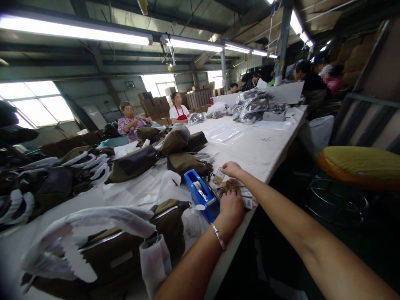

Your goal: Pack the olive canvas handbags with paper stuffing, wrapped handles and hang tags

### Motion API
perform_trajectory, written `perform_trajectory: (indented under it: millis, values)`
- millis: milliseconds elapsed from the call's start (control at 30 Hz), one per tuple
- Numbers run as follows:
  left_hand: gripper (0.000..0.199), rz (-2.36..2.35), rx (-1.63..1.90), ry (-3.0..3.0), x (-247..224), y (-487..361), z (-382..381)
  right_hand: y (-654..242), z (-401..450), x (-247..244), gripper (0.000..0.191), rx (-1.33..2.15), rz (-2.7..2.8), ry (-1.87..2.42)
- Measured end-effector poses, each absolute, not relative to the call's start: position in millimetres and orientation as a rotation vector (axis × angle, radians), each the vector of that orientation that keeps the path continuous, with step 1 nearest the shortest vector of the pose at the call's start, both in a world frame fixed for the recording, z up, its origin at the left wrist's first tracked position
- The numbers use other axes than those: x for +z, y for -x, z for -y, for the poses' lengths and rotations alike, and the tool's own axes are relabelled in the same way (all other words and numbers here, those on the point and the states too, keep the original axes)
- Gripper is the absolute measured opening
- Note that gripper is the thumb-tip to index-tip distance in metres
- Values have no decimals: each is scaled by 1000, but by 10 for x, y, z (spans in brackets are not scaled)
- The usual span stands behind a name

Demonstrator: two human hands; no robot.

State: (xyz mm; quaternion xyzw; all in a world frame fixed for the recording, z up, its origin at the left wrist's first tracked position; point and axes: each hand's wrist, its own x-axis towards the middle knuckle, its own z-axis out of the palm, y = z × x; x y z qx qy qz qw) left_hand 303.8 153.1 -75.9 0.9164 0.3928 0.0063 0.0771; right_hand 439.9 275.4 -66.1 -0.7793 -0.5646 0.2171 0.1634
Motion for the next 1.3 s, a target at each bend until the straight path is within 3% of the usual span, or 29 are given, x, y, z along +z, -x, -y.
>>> perform_trajectory:
  millis: [667,833,1000,1300]
  values:
    - [27,-1184,-122,-2649,-454,-3018,-1628,-4430,-2685,-635,27,717,1238,2043]
    - [31,-1321,-62,-2672,-202,-2965,-1970,-4538,-2649,-689,26,721,1289,2006]
    - [32,-1461,-228,-2650,-67,-2822,-2444,-4616,-2569,-813,25,686,1274,1976]
    - [33,-1337,-528,-2697,-220,-2899,-2853,-4571,-2553,-858,23,670,1241,1776]
